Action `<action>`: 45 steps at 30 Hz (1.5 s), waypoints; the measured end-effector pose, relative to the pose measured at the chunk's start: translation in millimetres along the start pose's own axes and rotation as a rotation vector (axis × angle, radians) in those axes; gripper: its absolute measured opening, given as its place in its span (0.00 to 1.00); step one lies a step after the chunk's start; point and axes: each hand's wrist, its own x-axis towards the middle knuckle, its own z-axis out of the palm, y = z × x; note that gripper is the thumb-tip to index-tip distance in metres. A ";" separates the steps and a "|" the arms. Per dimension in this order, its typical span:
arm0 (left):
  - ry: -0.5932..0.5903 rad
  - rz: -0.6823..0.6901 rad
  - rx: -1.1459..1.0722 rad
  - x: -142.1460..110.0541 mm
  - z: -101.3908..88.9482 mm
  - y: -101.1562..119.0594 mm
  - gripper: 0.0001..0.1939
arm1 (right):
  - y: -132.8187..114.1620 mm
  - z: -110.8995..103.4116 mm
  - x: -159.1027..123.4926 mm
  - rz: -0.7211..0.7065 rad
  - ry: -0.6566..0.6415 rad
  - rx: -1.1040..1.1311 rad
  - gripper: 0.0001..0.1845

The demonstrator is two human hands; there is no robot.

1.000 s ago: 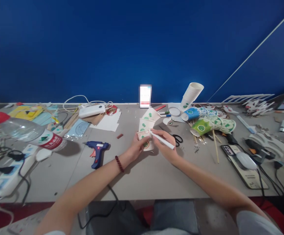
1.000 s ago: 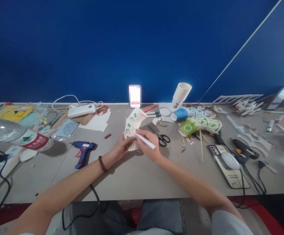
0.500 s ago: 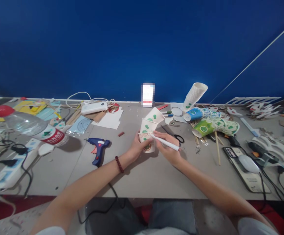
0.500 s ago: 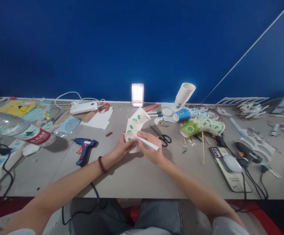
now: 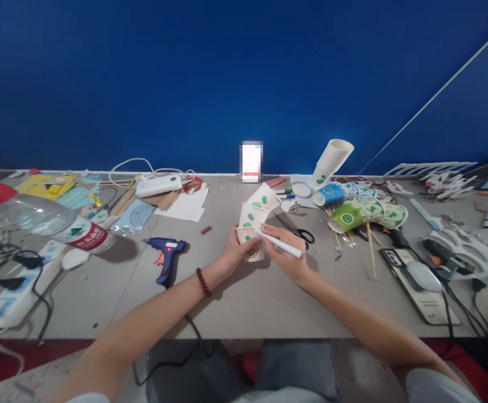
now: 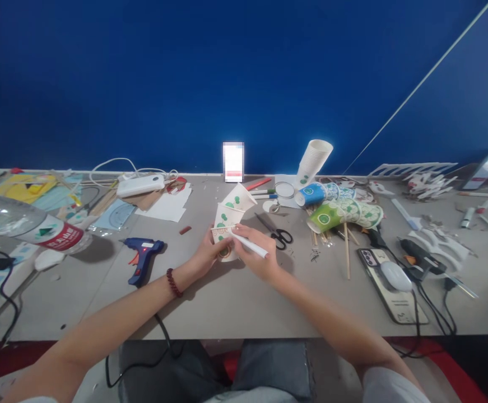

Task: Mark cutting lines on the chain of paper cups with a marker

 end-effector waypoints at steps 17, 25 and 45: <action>-0.005 0.019 -0.002 2.9 -1.9 -3.3 0.36 | 0.1 0.6 0.2 -0.060 0.022 -0.022 0.09; -0.003 0.025 0.008 2.1 -2.3 -3.3 0.35 | -2.9 -0.7 1.1 -0.052 0.023 -0.002 0.08; 0.034 -0.010 0.002 -0.3 0.5 0.8 0.34 | 0.4 -2.9 0.4 0.004 0.011 0.020 0.07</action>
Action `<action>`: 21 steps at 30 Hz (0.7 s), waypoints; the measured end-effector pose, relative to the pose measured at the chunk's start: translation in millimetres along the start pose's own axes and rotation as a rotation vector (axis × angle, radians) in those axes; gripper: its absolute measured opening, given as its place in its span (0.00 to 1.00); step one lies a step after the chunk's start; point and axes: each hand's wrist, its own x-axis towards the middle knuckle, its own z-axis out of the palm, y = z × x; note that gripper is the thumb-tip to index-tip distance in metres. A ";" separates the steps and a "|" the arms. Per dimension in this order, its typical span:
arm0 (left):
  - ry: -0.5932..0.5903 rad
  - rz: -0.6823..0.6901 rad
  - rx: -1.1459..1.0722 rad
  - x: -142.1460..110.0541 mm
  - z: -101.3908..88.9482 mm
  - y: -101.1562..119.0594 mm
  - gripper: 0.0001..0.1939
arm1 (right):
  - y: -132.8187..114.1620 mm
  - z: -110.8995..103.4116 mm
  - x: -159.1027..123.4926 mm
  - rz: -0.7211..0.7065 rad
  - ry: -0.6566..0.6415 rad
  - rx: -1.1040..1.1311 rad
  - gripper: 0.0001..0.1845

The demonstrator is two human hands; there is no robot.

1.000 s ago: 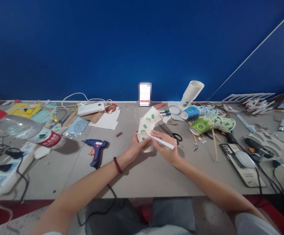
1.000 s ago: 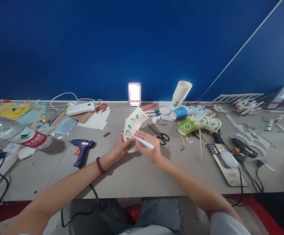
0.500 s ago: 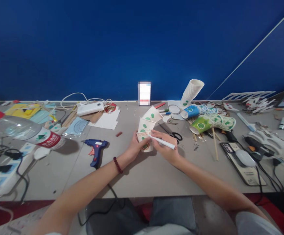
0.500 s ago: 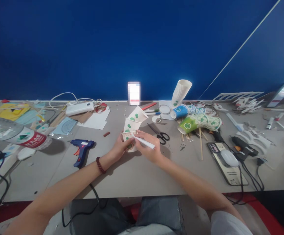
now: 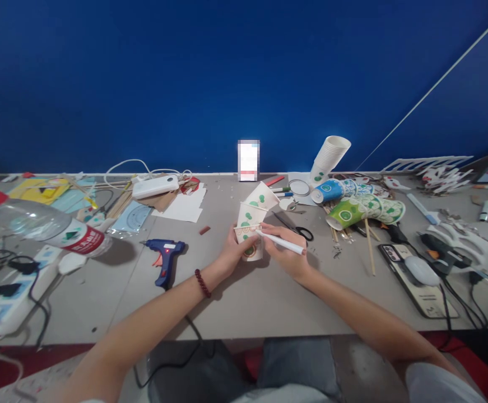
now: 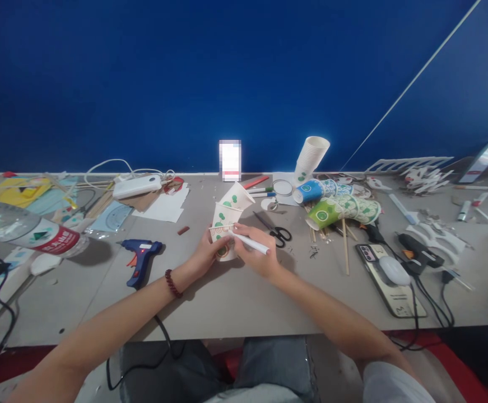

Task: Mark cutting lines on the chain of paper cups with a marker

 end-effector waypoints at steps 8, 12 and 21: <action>-0.006 0.014 0.015 0.5 -0.5 -0.9 0.34 | -3.2 -0.2 2.6 -0.015 0.039 0.016 0.07; -0.005 0.033 0.037 2.0 -1.4 -2.6 0.34 | -3.2 0.1 2.2 -0.011 0.051 -0.002 0.07; -0.019 0.012 0.023 0.6 -0.1 -0.3 0.33 | -3.3 -1.2 1.2 0.020 0.042 0.013 0.08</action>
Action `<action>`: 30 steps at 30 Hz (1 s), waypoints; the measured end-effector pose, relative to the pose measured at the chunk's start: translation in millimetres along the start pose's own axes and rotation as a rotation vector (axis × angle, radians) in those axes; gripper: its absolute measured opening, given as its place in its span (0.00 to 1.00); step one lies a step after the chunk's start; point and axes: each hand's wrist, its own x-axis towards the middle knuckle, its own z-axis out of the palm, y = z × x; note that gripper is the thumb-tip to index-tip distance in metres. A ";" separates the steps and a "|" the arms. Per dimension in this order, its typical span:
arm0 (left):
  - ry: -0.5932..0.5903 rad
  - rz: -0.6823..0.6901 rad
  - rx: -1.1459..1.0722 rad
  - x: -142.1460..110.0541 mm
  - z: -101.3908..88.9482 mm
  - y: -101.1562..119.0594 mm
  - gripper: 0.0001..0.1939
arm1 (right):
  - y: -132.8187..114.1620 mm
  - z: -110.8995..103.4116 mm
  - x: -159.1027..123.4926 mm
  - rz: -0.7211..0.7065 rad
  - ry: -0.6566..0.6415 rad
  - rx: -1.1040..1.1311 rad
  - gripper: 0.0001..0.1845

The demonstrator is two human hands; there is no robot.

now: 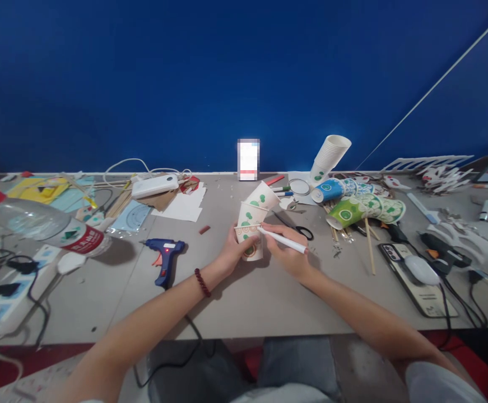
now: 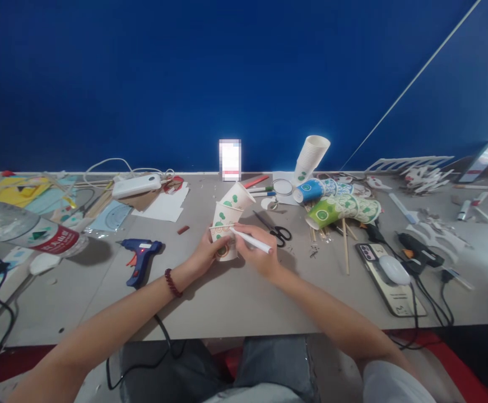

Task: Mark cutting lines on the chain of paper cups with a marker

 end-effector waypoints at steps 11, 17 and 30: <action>-0.008 0.023 0.031 0.1 -1.7 -1.6 0.32 | 1.2 1.6 -2.2 -0.022 -0.026 -0.015 0.09; -0.006 0.029 0.054 -0.4 -1.6 -0.9 0.31 | -0.5 2.0 -0.8 -0.032 -0.003 -0.041 0.08; 0.004 0.008 -0.001 0.8 -0.7 -1.6 0.33 | 0.1 2.1 -4.2 -0.008 -0.021 -0.012 0.08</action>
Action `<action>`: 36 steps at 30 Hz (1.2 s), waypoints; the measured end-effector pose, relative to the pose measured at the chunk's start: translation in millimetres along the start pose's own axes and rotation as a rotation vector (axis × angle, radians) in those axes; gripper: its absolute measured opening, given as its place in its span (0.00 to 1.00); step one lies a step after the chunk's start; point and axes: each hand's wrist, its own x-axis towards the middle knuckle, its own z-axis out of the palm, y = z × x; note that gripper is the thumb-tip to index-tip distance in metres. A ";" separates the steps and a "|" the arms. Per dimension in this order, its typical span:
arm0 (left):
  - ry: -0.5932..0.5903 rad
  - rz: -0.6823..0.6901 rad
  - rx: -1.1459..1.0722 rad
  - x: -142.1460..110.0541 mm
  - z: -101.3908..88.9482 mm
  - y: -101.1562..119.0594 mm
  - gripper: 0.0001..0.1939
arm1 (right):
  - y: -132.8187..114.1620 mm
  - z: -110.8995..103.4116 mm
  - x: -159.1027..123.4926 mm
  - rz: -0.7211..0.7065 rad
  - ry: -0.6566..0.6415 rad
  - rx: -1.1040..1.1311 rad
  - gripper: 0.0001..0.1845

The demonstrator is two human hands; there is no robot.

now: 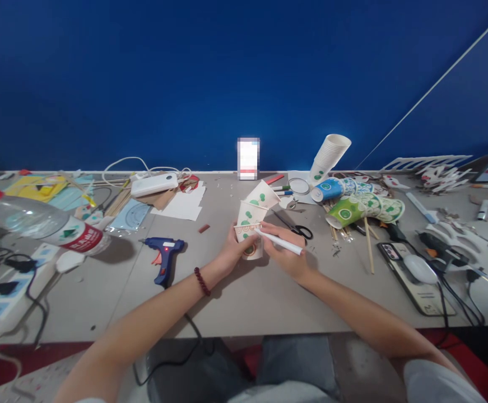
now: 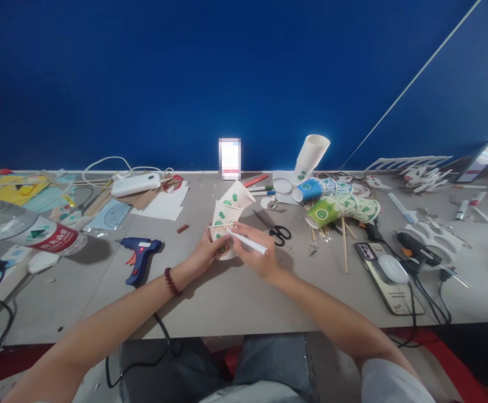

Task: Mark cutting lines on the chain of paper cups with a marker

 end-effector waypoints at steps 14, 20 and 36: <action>-0.025 -0.009 -0.034 -2.4 2.2 4.2 0.33 | -1.0 -0.6 1.7 -0.029 0.016 -0.006 0.07; -0.037 -0.047 -0.126 -4.3 2.7 5.9 0.39 | -2.5 -3.1 1.2 0.003 -0.025 0.102 0.06; -0.071 -0.027 -0.137 0.0 -0.4 4.6 0.30 | 0.2 -2.2 1.2 0.020 0.009 0.103 0.06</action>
